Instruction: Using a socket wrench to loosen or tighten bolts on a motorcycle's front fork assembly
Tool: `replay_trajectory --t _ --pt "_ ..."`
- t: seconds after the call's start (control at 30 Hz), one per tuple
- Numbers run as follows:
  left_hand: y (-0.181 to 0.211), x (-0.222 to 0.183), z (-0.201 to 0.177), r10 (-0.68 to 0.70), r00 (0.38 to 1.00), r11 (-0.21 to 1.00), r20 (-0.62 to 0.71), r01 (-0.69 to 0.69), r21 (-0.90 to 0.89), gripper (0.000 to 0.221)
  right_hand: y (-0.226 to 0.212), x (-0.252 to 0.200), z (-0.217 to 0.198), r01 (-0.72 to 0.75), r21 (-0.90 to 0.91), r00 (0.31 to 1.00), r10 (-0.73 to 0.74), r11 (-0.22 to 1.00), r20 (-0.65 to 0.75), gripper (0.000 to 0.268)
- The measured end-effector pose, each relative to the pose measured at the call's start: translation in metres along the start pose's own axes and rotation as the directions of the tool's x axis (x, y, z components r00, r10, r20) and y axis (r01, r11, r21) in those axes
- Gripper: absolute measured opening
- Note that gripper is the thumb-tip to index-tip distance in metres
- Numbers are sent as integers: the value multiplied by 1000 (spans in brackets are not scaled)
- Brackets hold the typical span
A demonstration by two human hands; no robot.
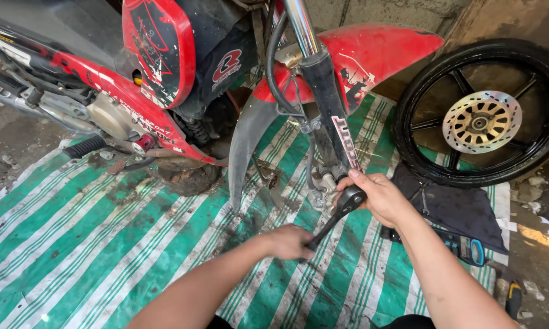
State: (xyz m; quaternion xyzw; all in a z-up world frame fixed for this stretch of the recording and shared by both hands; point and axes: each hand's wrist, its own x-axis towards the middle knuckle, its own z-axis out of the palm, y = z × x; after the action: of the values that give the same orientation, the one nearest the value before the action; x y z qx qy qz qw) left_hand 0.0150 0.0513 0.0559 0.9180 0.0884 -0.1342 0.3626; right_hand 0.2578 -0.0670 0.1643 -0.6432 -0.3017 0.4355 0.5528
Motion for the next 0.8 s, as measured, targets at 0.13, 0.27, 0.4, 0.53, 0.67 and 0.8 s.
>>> replay_trajectory --t 0.13,0.27,0.4,0.53,0.67,0.8 --pt "12 53 58 -64 982 982 -177 31 -185 37 -8 -11 7 22 46 999 -24 999 49 47" --pt "5 61 53 -54 985 972 -162 15 -235 41 3 -4 4 3 93 999 -7 996 50 42" --pt "13 14 11 -72 997 997 8 72 -21 49 4 0 0 -48 109 999 46 993 23 41" --pt "30 -64 -52 -189 982 982 18 189 -2 74 26 23 -10 -43 151 999 46 988 -20 40" --pt "67 -128 -112 -372 907 921 -195 387 46 68 30 24 -10 -45 196 996 58 980 -62 41" --pt "83 -146 -137 -291 732 885 -616 450 117 53 9 4 4 -47 204 991 71 978 -112 48"
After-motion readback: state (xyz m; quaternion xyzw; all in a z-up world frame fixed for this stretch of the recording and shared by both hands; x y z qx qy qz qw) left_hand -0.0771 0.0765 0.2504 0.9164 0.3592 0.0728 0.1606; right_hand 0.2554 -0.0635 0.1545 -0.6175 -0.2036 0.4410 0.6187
